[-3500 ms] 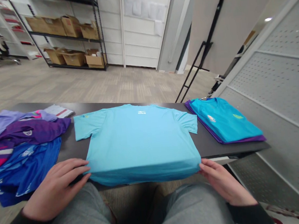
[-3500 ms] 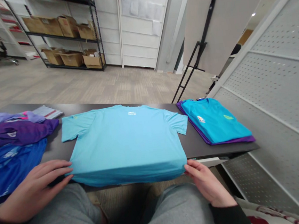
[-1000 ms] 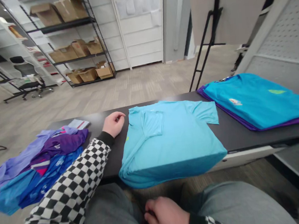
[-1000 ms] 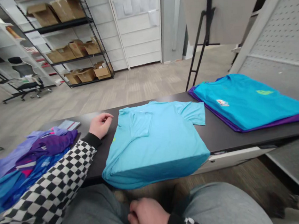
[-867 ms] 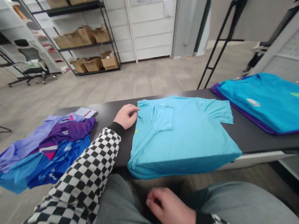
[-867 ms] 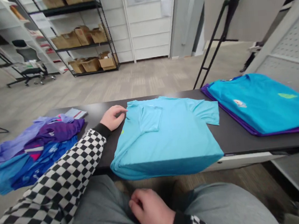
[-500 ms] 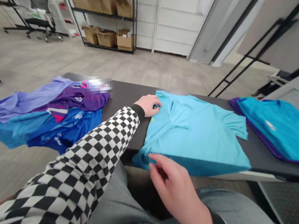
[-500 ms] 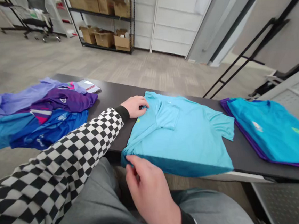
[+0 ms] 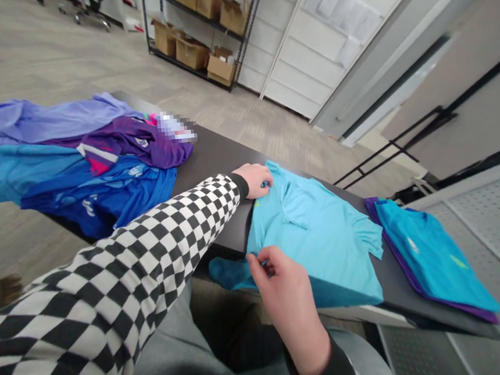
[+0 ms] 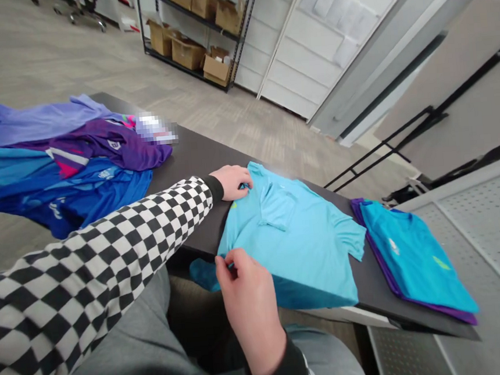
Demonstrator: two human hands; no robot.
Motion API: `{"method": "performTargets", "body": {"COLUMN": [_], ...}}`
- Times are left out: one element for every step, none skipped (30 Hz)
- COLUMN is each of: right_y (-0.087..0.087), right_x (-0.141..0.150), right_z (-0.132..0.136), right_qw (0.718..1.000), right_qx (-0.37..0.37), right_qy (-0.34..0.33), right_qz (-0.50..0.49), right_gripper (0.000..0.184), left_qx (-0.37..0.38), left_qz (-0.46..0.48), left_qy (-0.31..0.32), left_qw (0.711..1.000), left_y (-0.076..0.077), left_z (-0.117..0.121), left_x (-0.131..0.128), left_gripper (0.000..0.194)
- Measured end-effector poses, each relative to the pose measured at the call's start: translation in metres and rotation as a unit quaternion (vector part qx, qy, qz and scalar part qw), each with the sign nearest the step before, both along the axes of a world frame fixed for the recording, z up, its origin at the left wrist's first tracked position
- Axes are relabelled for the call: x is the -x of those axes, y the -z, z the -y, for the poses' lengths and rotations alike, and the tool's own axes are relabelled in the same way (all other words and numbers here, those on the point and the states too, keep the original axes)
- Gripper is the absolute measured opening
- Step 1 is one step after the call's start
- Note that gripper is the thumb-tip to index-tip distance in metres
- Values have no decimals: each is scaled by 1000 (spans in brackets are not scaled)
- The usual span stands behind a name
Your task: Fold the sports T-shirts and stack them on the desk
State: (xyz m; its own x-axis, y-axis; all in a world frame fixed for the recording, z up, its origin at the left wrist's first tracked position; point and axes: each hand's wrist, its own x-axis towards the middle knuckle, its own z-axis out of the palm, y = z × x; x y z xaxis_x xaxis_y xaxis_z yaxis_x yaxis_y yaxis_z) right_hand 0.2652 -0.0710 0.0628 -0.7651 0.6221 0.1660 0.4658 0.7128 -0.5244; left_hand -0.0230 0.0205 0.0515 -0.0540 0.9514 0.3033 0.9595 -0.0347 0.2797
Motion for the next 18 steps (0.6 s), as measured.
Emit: {"method": "performTargets", "body": {"right_y": [3, 6, 10, 14, 19, 25, 31, 37, 44, 51, 59, 67, 76, 84, 92, 99, 104, 107], "right_x": [-7, -14, -20, -26, -30, -34, -37, -40, -42, -44, -46, -49, -51, -54, -56, -58, -59, -60], "right_z": [0, 0, 1, 2, 3, 5, 7, 9, 11, 13, 16, 18, 19, 20, 21, 20, 19, 18], "right_qw": [999, 997, 993, 986, 976, 961, 940, 914, 885, 855, 828, 806, 792, 786, 786, 791, 799, 809], "right_qx": [6, 15, 29, 54, 93, 145, 205, 269, 330, 383, 427, 462, 488, 506, 517, 521, 517, 508], "right_qy": [20, 38, 55, 70, 85, 98, 111, 123, 135, 147, 158, 167, 172, 171, 164, 153, 141, 128], "right_qz": [-33, -67, -104, -141, -177, -213, -247, -277, -300, -317, -327, -330, -325, -312, -297, -282, -272, -265], "right_gripper": [24, 21, 19, 18, 20, 24, 29, 34, 39, 44, 48, 51, 52, 51, 49, 45, 42, 38], "left_qx": [2, 3, 3, 2, 2, 2, 3, 4, 6, 6, 6, 5, 3, 2, -1, -3, -5, -8], "left_qz": [-1, -1, -2, -1, -1, -2, -2, -3, -4, -5, -5, -6, -6, -6, -7, -8, -9, -10], "left_qy": [-1, 0, 1, 1, 1, 0, -1, -3, -4, -5, -6, -6, -5, -5, -5, -4, -3, -2], "left_qw": [1000, 1000, 1000, 1000, 1000, 1000, 1000, 1000, 1000, 1000, 1000, 1000, 1000, 1000, 1000, 1000, 1000, 1000], "left_y": [0, 0, 0, 0, -1, -1, -1, -1, -1, -1, -1, -1, -1, 0, 0, 1, 2, 3], "left_z": [0, 0, 1, 1, 1, 2, 2, 2, 2, 2, 2, 2, 1, 1, 1, 0, 0, -1], "left_x": [0, 0, 0, 0, 0, 0, 0, -1, -1, -1, -1, -1, -1, -1, -1, 0, 0, 0], "left_gripper": [34, 34, 35, 35, 36, 36, 36, 36, 35, 35, 35, 35, 35, 34, 34, 34, 34, 34]}}
